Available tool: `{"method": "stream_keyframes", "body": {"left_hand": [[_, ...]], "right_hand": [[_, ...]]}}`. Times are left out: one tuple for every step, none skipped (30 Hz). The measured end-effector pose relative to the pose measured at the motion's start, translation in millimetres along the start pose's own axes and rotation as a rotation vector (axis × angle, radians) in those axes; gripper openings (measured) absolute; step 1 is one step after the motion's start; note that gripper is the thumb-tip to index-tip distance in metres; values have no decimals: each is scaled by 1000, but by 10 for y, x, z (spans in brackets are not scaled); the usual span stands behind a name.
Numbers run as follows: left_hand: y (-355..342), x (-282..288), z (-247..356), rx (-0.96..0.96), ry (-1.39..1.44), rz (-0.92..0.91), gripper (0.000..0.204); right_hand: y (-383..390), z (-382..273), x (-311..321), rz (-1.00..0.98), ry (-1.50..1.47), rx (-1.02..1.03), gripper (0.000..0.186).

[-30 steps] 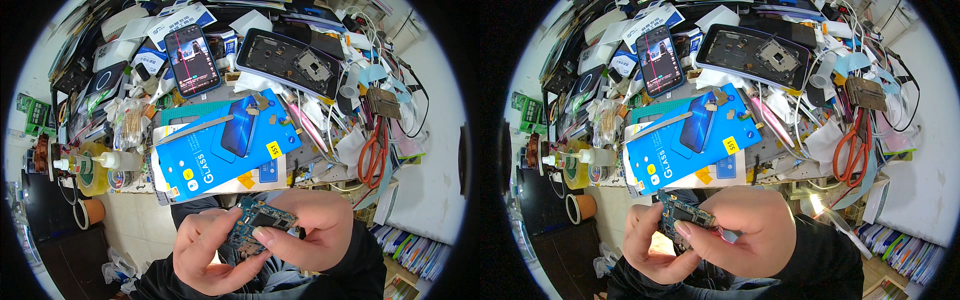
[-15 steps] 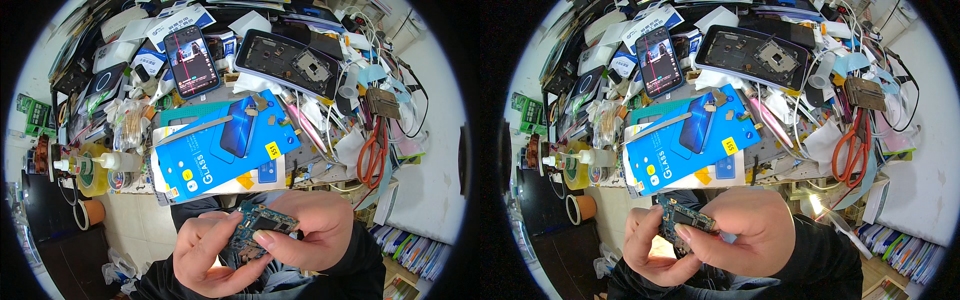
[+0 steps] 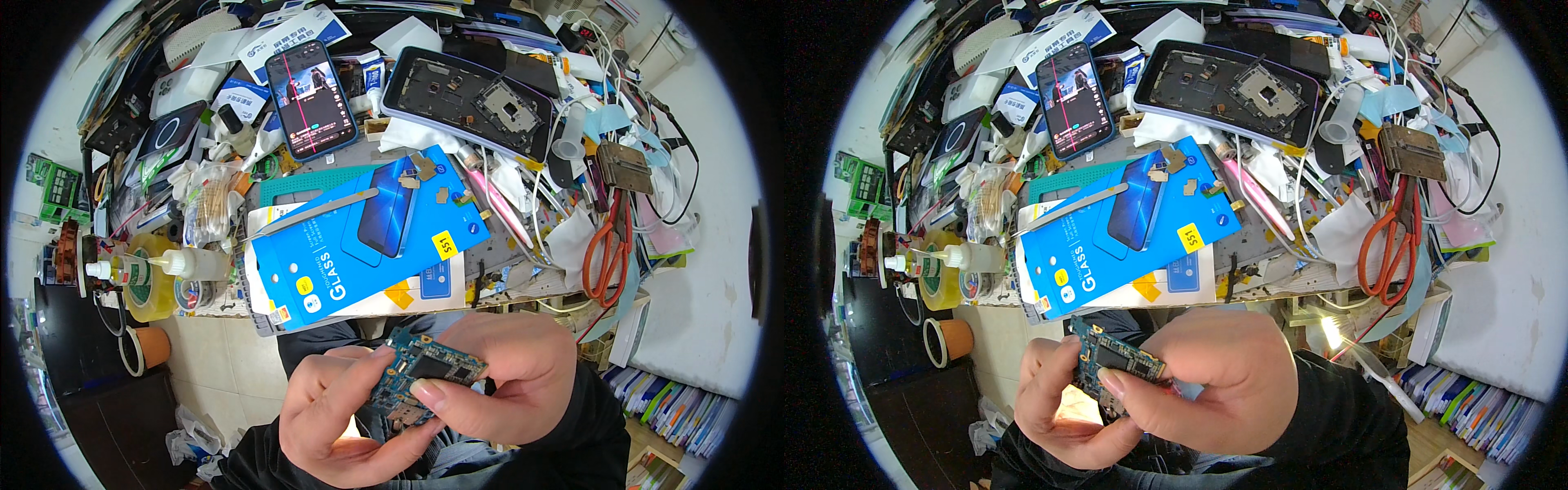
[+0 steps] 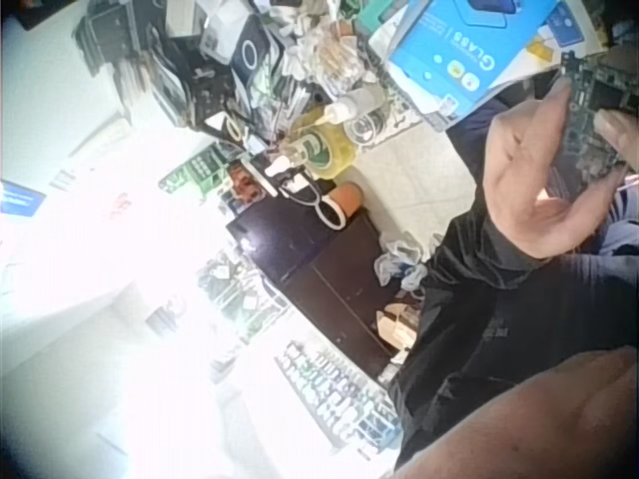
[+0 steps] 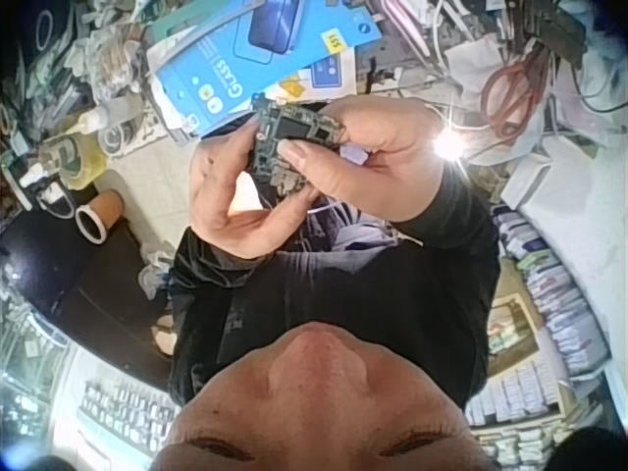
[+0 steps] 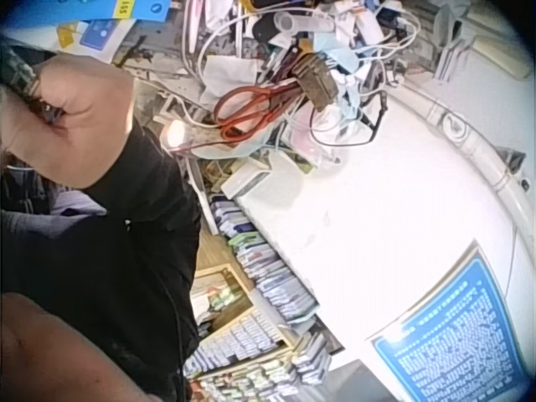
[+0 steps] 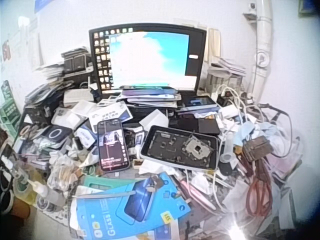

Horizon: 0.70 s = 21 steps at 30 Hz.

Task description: The person holds a small circuit board with attached wires, rotates it to inspect both sides, and uses a cotton swab to clean a component. The person then places the board on a box and picks up a pair of tweezers.

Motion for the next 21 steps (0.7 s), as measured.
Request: {"method": "stream_keyframes", "body": {"left_hand": [[4, 5, 1, -7, 3, 7, 86], [5, 3, -3, -6, 1, 8, 86], [6, 3, -3, -5, -1, 9, 86], [4, 4, 0, -3, -4, 9, 86], [1, 3, 7, -4, -8, 9, 87], [-5, 2, 18, -5, -13, 9, 87], [-11, -1, 31, -6, -17, 9, 87], [-16, -4, 51, -13, -19, 14, 87], [-20, -11, 71, -19, -22, 18, 87], [-25, -17, 88, -26, -24, 23, 87], [-33, -16, 101, -34, -22, 26, 87], [-38, -18, 110, -42, -19, 30, 87], [-41, -19, 117, -50, -17, 33, 87], [-43, -19, 115, -49, -11, 36, 87], [-44, -19, 113, -49, -5, 38, 87], [-42, -16, 110, -49, 2, 40, 87], [-40, -18, 106, -46, 1, 40, 87], [-38, -18, 103, -43, 0, 39, 87], [-38, -17, 101, -40, -1, 39, 86], [-37, -18, 103, -44, 0, 39, 86], [-38, -16, 106, -47, 2, 39, 86]], "right_hand": [[-5, -9, -2, 2, 6, 12, 17], [-8, -13, -2, 8, 3, 18, 18], [-10, -13, 0, 14, -8, 19, 18], [-14, -17, -6, 4, 0, 24, 18], [-15, -18, -11, -6, 1, 25, 18], [-18, -19, -16, -16, 2, 25, 18], [-20, -24, -12, -16, 7, 32, 18], [-24, -30, -9, -17, 13, 39, 18], [-24, -27, -10, -18, 9, 36, 18], [-27, -37, -9, -17, 18, 49, 18], [-28, -39, -12, -17, 18, 52, 19], [-26, -33, -11, -9, 8, 46, 19], [-28, -38, -14, -9, 14, 54, 19], [-24, -34, -13, -1, 10, 52, 20], [-19, -24, -13, 8, -10, 44, 20], [-16, -30, -10, 8, 12, 56, 20], [-11, -32, -9, 9, 19, 62, 20], [-4, -21, -8, 13, 10, 56, 20], [1, -31, -5, 11, 31, 72, 21], [6, -30, -4, 12, 37, 75, 21], [13, -20, 1, 19, 28, 67, 21]]}}
Point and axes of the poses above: each hand's wrist, its own y-axis away from the middle knuckle, its own x-axis out of the back of the hand, z = x × y, the point moved 9 cm from there along -y, towards the middle knuckle, and after that the axes turned 15 degrees about x, right-handed, at the moved point
